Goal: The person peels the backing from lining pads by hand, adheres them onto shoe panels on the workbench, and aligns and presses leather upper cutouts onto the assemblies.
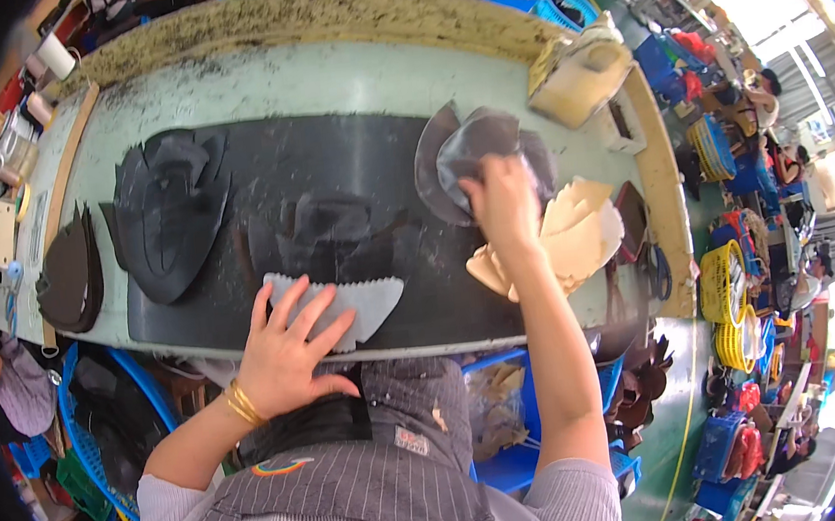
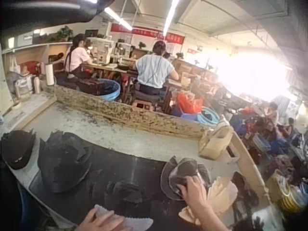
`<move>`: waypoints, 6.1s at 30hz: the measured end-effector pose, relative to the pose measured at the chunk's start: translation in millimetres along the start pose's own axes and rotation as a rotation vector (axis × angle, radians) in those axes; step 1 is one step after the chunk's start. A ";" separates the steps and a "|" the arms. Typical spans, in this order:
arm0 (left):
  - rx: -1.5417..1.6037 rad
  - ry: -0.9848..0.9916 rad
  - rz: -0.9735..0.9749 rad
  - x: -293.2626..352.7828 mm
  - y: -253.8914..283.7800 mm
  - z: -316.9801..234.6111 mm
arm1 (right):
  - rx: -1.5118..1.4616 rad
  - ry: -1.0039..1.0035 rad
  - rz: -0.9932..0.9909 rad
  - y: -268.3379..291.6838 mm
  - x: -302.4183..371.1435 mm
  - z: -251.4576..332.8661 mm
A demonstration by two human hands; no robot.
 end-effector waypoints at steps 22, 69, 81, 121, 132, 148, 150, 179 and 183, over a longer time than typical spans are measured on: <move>1.415 0.691 -0.564 -31.6 42.6 24.8 | -0.449 0.469 -0.111 108.4 21.7 213.0; 0.603 0.099 -0.316 21.9 92.2 -56.8 | -1.981 -1.488 0.411 56.9 176.8 149.3; 1.734 0.981 -0.503 12.1 -8.3 86.5 | -1.480 -1.297 0.303 1.7 112.0 117.0; 0.083 0.004 0.031 -62.2 -19.0 39.4 | -0.740 -1.015 0.289 -18.6 108.2 52.5; 0.078 -0.032 -0.101 -59.1 -7.2 34.4 | 0.036 -0.320 0.069 19.3 51.6 62.1; 0.538 0.721 -0.831 43.3 88.5 131.4 | -0.538 0.074 0.180 -3.9 38.3 171.7; 0.460 0.786 -0.968 90.0 148.1 169.0 | -0.606 -0.137 0.024 16.6 35.2 132.5; -0.004 0.250 -0.715 33.2 126.5 132.3 | -1.289 -0.529 0.653 -74.0 52.1 259.8; 0.288 0.378 -0.749 23.8 121.0 110.4 | -1.126 -0.486 0.459 -58.3 35.3 247.8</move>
Point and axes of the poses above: each hand's wrist, its own x-axis away from the middle knuckle, its own y-axis out of the back of the hand, z = x × y, the point moved 10 cm from there along -x, towards the middle knuckle, and after that the axes turned 8 degrees about -z, right-handed, at the moved point
